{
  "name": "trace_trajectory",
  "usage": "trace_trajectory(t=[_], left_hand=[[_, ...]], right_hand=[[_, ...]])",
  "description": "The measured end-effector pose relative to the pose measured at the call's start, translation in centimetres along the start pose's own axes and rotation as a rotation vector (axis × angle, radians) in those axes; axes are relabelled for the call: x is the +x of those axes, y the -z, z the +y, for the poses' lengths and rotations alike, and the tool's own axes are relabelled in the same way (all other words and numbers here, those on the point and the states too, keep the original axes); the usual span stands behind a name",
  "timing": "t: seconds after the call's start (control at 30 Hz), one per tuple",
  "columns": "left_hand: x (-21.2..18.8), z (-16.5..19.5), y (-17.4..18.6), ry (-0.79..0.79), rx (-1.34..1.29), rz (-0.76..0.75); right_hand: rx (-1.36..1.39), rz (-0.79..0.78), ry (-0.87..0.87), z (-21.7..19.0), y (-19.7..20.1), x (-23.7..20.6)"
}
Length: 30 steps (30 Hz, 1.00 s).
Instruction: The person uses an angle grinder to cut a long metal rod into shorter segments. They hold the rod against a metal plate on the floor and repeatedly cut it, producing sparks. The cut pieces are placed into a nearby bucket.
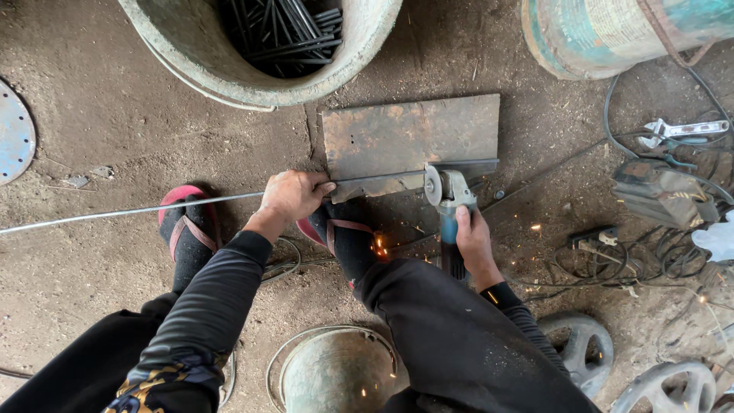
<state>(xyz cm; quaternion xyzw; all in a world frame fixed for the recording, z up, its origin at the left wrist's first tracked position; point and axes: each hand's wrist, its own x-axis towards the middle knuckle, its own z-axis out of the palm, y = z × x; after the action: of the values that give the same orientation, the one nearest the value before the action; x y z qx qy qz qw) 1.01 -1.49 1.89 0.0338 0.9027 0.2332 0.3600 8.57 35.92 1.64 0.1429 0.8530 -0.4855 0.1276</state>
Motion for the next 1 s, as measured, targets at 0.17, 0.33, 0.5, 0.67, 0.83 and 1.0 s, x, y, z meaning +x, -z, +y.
trace_trajectory(t=[0.17, 0.33, 0.5, 0.67, 0.83, 1.0], left_hand=[[0.7, -1.5, -0.7, 0.016, 0.038, -0.134], [-0.3, -8.2, 1.6, -0.103, 0.051, -0.163], [-2.6, -12.1, 1.9, -0.027, -0.022, -0.208], [-1.7, -11.5, 1.9, -0.042, -0.118, -0.246], [-0.2, -8.0, 2.2, 0.019, -0.064, -0.257], [2.4, -1.8, 0.5, 0.115, 0.104, -0.259]], right_hand=[[0.531, -0.071, -0.189, -1.2, 0.8, 0.7], [0.715, -0.01, -0.284, -4.1, 2.4, 5.4], [0.671, -0.052, -0.192, -5.5, 2.8, 8.1], [0.574, 0.046, -0.237, -1.8, 4.4, 3.3], [0.658, 0.155, -0.409, 0.9, 5.5, -3.3], [0.793, 0.235, -0.423, 2.5, 5.1, -6.7]])
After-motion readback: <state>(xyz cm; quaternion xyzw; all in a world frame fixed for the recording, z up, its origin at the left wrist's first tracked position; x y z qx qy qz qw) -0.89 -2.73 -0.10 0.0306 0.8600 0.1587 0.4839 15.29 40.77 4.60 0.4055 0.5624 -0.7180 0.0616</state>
